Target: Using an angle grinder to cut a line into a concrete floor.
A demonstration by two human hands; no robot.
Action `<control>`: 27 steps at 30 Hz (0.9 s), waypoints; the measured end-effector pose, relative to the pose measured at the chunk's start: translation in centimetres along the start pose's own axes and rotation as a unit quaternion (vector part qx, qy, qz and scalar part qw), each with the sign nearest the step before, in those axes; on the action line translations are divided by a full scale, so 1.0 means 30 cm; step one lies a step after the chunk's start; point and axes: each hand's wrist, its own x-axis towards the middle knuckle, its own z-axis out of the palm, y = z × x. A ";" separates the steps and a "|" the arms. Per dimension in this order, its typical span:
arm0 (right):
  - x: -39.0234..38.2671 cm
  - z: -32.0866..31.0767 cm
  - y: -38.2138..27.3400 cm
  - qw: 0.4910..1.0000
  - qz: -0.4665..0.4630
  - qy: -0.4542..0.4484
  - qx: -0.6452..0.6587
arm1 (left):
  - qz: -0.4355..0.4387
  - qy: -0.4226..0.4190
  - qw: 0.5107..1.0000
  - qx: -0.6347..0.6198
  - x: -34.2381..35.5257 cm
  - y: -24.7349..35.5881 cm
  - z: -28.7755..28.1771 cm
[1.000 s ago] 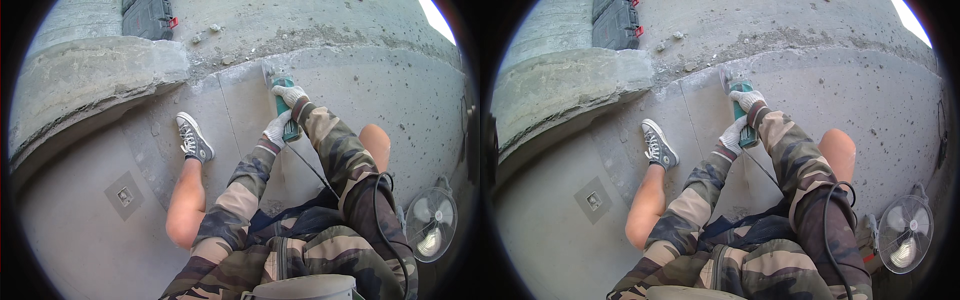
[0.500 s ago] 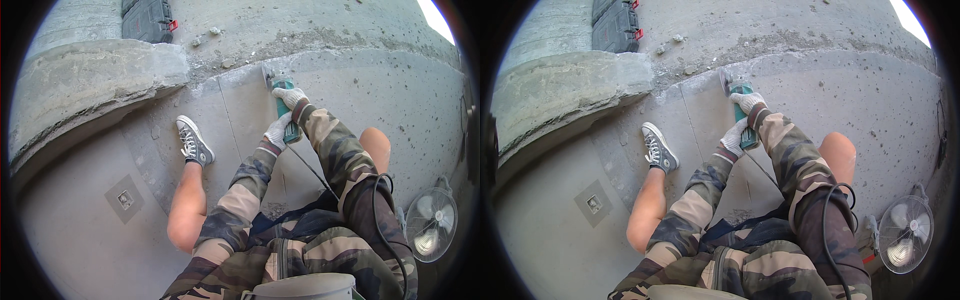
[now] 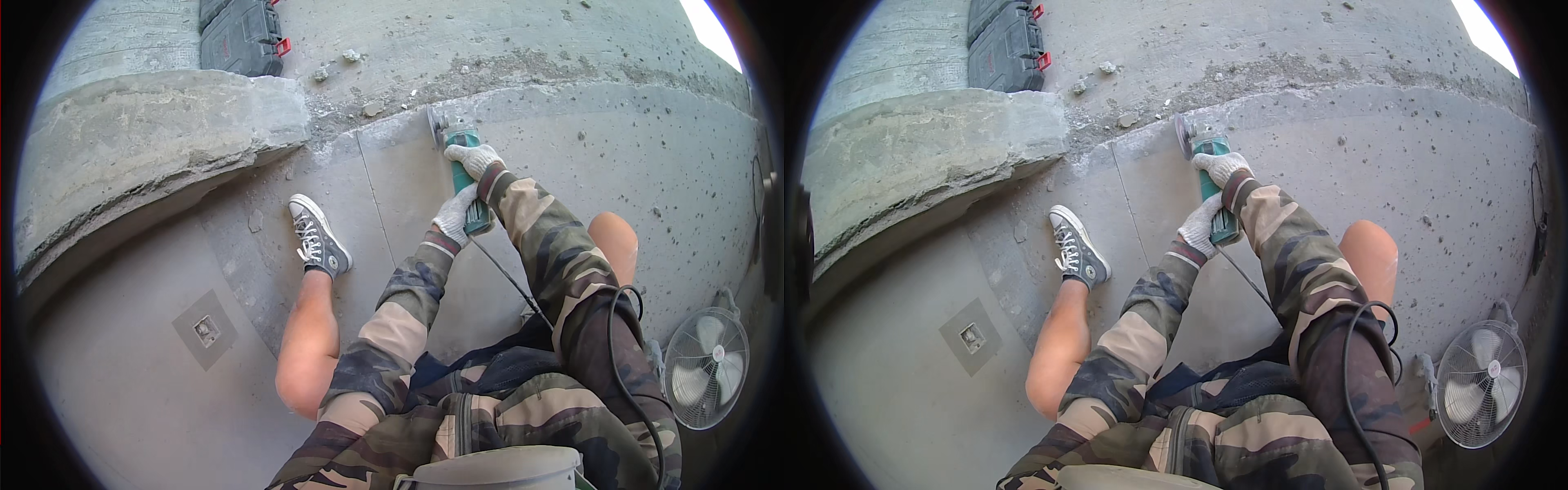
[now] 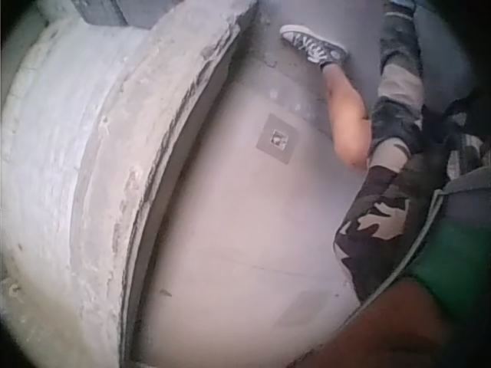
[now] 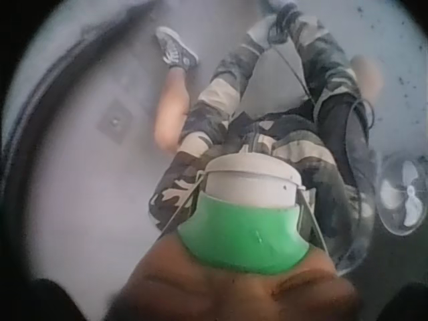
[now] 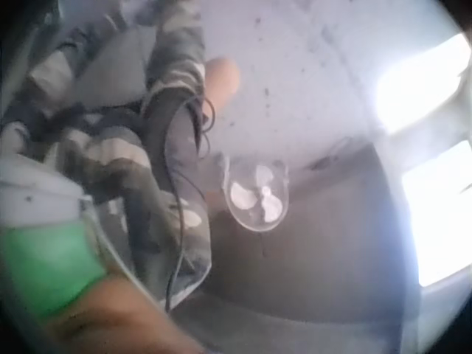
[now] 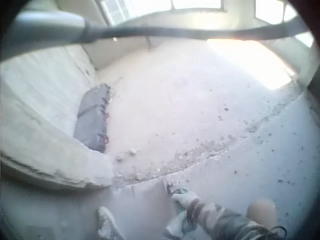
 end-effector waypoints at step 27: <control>0.032 0.006 -0.033 1.000 -0.010 0.002 -0.022 | 0.021 0.005 1.000 0.000 0.028 0.040 -0.001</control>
